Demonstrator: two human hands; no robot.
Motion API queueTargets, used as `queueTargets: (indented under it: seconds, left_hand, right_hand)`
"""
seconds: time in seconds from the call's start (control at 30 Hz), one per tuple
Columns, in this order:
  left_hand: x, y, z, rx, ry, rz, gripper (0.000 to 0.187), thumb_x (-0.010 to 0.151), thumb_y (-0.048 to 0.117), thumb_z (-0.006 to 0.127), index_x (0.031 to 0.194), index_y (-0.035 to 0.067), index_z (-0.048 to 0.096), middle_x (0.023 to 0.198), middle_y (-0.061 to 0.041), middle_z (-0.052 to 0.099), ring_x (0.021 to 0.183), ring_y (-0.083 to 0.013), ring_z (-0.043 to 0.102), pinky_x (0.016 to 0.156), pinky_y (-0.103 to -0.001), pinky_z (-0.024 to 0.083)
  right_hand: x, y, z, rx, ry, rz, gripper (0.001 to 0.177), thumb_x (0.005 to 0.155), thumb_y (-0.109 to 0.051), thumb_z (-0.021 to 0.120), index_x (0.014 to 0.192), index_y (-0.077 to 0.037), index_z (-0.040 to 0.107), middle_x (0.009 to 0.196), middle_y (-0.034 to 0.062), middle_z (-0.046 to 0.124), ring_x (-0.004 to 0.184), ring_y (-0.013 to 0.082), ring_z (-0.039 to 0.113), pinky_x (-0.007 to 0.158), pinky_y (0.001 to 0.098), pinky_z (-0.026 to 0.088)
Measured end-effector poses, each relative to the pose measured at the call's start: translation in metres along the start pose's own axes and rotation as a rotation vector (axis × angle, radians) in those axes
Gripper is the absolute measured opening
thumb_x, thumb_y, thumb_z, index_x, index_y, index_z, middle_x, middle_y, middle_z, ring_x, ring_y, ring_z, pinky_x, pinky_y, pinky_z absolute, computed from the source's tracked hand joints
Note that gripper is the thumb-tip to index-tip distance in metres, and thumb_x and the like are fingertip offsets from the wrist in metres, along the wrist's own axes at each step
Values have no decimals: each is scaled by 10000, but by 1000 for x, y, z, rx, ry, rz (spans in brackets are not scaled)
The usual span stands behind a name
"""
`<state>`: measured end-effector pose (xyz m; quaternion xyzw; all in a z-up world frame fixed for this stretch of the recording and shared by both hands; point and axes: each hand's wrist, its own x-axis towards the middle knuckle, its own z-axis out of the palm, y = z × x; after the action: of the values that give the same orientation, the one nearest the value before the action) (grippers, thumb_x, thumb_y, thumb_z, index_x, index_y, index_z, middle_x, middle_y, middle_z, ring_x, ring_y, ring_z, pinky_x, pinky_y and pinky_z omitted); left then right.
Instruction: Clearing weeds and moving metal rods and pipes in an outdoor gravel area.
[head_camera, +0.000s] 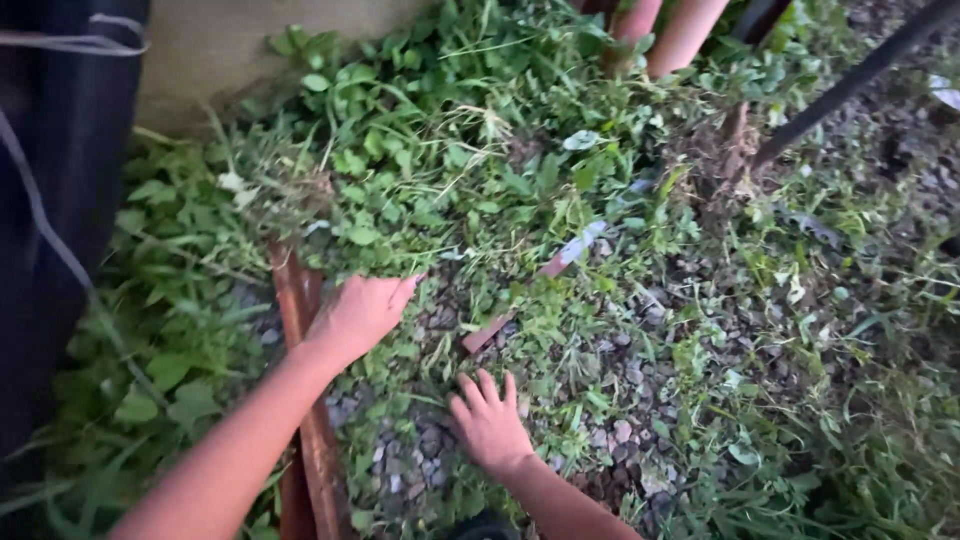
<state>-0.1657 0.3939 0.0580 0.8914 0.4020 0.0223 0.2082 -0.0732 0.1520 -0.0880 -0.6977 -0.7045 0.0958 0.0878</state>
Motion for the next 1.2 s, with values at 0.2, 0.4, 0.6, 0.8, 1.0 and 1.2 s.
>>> queueTargets:
  seconds: [0.2,0.4,0.6,0.8,1.0,1.2]
  left_hand:
    - [-50,-8,16,-185,-5,-169,532,1018,505,492,898,23,683,778,-255,673,785,-474,670,691,-569,509]
    - [-117,-19,58,-253,-50,-321,519,946,534,572,1093,48,683,968,-219,718,936,-410,707,829,-498,544]
    - [-106,-48,81,-197,190,-367,753,852,539,707,1350,-3,547,1330,-218,606,1155,-410,627,945,-492,507]
    - [-60,-51,120,-88,469,-325,1046,598,521,860,1346,-84,448,1324,-247,455,1188,-457,505,970,-530,440]
    - [-18,-41,140,101,279,-469,689,799,466,785,1290,68,513,1297,-180,548,1223,-391,525,998,-575,401]
    - [1,-86,132,50,119,-387,504,944,313,626,1379,99,490,932,-246,702,889,-451,678,785,-573,538]
  right_hand:
    - [14,6,53,380,351,455,120,1048,-201,528,993,-101,566,940,112,634,1004,311,602,960,465,491]
    - [30,4,2,1170,622,813,245,1094,-265,442,996,-79,569,744,-7,531,612,97,467,512,284,420]
    - [11,49,-2,1947,766,1222,48,1037,-140,522,1014,-117,557,673,-51,417,555,89,393,472,284,310]
    - [-40,75,-81,2222,544,1220,134,1042,-208,464,953,-132,529,600,-60,315,490,111,279,457,307,273]
    - [-100,181,-61,2072,117,876,356,881,94,438,1184,-11,594,780,-37,507,622,111,459,582,262,382]
    - [28,152,-266,2777,536,685,234,1120,-151,382,1170,-92,603,804,-8,548,657,103,543,640,225,504]
